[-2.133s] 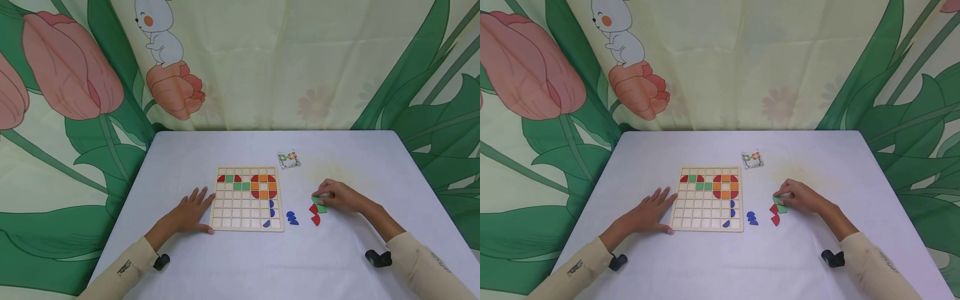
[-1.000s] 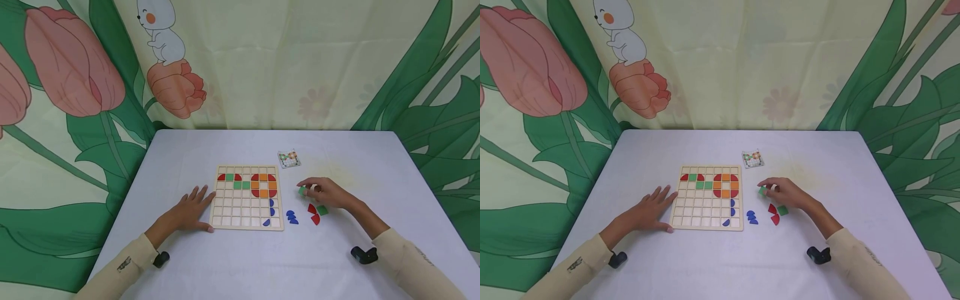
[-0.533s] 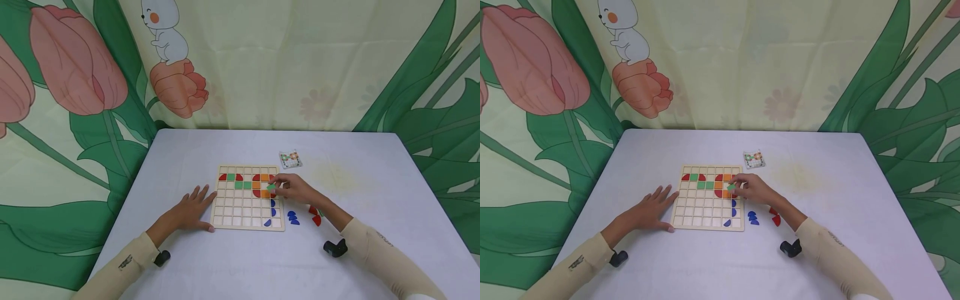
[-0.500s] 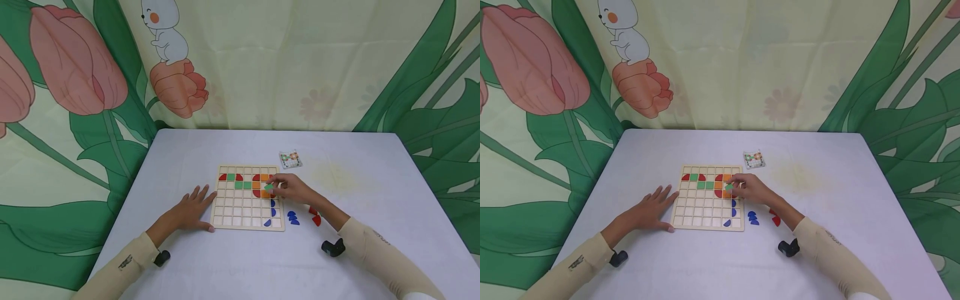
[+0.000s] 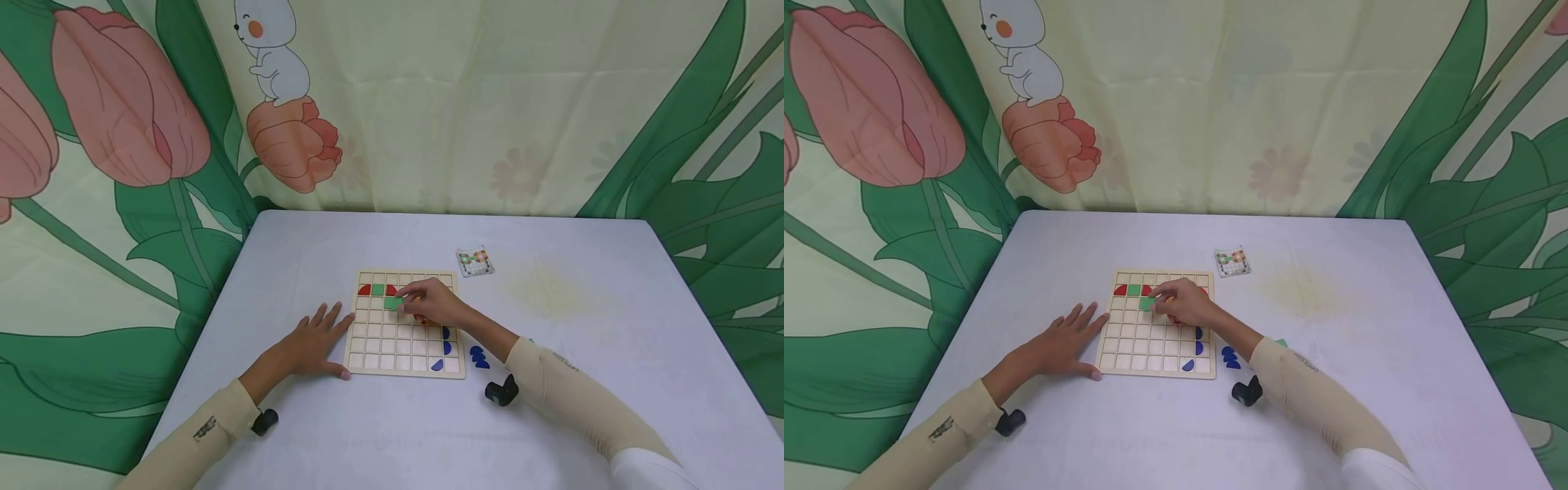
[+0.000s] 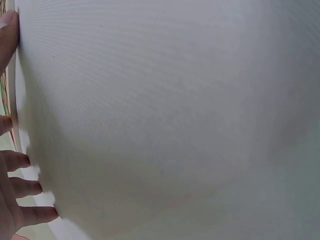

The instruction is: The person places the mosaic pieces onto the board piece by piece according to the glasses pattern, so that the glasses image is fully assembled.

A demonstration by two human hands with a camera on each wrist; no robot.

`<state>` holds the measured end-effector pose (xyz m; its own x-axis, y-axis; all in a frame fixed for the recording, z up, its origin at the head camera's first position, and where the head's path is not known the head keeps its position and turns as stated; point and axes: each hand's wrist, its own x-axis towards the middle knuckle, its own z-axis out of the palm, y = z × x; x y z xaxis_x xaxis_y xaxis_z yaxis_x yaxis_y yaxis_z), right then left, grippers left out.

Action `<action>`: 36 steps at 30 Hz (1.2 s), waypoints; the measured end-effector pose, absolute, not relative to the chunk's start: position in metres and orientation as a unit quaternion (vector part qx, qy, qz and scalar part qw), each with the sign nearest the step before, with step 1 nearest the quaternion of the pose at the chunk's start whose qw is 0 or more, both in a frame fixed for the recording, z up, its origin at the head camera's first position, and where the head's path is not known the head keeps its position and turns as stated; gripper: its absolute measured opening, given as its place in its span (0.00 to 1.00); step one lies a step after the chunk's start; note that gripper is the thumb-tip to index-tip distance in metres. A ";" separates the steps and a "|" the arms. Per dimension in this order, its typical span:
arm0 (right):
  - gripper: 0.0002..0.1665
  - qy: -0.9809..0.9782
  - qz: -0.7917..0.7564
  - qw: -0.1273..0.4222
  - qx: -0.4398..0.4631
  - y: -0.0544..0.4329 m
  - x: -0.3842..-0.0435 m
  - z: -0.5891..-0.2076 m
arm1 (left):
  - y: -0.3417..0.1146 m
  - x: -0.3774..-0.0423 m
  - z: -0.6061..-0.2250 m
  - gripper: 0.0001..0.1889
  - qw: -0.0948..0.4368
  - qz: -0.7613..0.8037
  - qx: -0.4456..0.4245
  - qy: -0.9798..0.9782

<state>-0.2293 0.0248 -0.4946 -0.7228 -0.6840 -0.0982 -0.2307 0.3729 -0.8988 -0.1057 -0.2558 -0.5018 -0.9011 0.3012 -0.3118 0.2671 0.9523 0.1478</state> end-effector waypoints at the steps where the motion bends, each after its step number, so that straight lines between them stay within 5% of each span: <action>1: 0.16 0.791 -0.483 0.238 -0.290 0.021 -0.230 -0.496 | -0.256 -0.106 -0.502 0.60 0.169 0.050 0.146 0.974; 36: 0.12 0.886 -0.321 0.158 -0.294 -0.060 -0.232 -0.504 | -0.260 -0.109 -0.507 0.62 0.184 0.050 0.152 0.970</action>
